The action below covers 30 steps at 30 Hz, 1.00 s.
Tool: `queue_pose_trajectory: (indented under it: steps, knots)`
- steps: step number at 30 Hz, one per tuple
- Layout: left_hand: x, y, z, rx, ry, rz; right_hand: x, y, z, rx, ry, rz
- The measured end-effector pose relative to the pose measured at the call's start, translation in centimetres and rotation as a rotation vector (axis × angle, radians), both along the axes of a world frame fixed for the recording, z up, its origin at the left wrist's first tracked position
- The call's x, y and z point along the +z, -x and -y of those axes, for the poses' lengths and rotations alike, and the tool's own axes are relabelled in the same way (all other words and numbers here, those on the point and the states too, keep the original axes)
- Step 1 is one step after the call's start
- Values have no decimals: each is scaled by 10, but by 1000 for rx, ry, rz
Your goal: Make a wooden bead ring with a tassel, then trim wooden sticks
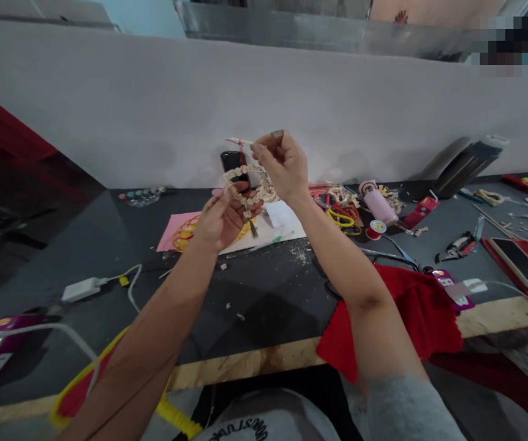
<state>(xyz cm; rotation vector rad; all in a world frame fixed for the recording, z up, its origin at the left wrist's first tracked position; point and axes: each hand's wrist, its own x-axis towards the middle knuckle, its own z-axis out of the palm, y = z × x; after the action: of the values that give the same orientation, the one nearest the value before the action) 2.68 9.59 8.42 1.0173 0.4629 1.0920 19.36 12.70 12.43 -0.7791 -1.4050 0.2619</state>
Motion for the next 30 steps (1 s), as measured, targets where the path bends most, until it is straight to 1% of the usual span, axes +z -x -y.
queue_pose_trajectory:
  steps: [6, 9, 15, 22, 25, 28, 30]
  knots:
    - [6, -4, 2, 20, 64, 14, 10, 2, 6, 118, 44, -47]
    - [8, -5, 2, 34, 74, 19, 13, 4, 8, 152, 62, -71]
    - [4, -4, -1, 37, 29, 25, 20, 6, 10, 171, 101, -119]
    - [6, -4, 1, 69, -13, -1, 28, 5, 6, 216, 142, -189]
    - [4, -4, 0, 78, -33, 22, 30, 4, 3, 237, 153, -211]
    - [-2, -1, -6, 130, -65, 18, 31, 4, 3, 266, 153, -238]
    - [-4, 2, -11, 186, -116, -35, 32, 4, 3, 272, 162, -252]
